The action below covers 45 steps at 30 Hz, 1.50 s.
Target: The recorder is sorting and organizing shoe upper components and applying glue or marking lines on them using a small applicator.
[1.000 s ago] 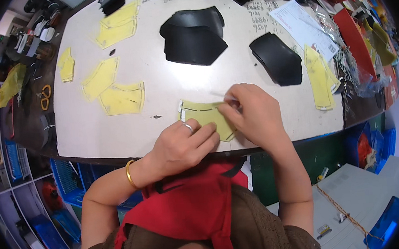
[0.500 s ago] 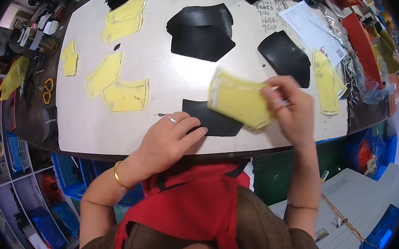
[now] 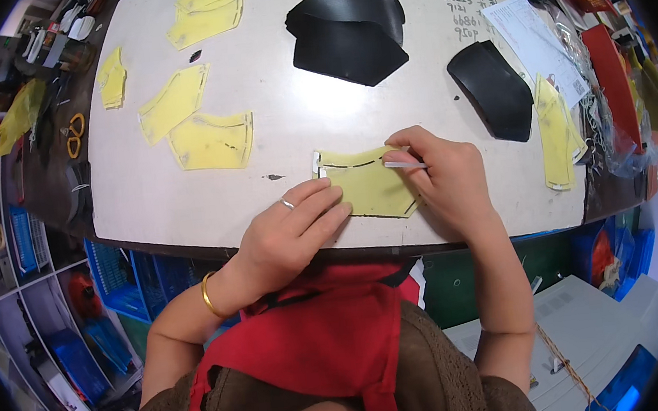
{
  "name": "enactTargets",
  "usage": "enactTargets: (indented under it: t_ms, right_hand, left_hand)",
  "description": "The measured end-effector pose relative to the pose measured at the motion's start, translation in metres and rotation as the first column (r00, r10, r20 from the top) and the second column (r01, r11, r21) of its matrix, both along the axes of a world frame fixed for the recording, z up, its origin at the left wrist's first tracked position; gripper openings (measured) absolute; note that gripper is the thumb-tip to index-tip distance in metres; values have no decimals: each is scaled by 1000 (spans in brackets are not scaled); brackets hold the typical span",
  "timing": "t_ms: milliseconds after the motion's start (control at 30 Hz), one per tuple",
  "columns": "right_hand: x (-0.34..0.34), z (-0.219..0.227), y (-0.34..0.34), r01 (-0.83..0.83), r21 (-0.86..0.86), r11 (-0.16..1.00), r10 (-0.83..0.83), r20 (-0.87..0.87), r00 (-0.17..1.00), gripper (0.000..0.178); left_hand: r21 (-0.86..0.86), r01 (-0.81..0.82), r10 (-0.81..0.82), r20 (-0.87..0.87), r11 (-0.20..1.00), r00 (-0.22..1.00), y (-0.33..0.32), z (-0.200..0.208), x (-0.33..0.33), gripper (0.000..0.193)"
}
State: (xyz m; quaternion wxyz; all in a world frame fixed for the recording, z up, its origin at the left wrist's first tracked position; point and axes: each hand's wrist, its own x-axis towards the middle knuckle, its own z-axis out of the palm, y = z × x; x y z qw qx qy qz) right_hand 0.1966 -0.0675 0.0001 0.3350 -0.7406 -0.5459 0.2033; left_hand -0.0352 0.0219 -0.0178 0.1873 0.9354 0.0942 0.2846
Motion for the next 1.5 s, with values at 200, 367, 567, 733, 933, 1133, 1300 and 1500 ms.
enactTargets:
  t_ms: [200,367,567,733,933,1133,1300,1500]
  right_hand:
    - [19,13,4,46,-212,976,-89,-197,976,27]
    - [19,14,-10,60,-185,981,-117,-319,941,33]
    - [8,15,-17,66,-77,995,-59,85,995,28]
    - [5,18,-17,46,-35,998,-38,189,981,21]
    - [15,43,-2,-17,285,958,-91,362,928,16]
    - [-31,39,31,-299,24,954,299,-42,953,22]
    - [-37,35,61,-454,66,888,379,451,808,22]
    - [-31,43,50,-446,44,894,441,89,893,20]
  left_hand:
    - [88,-11,27,-188,996,982,0,13,5,34]
    - [77,-8,25,-215,997,976,3,19,10,36]
    - [97,-10,31,-224,995,974,0,22,12,43]
    - [121,-4,39,-290,993,956,-11,26,13,43]
    - [344,94,34,-348,934,937,-33,23,22,36]
    - [410,48,74,-278,911,958,-42,12,20,37]
    - [388,71,32,-254,919,967,-41,12,22,39]
    - [397,24,82,-248,917,965,-41,13,25,31]
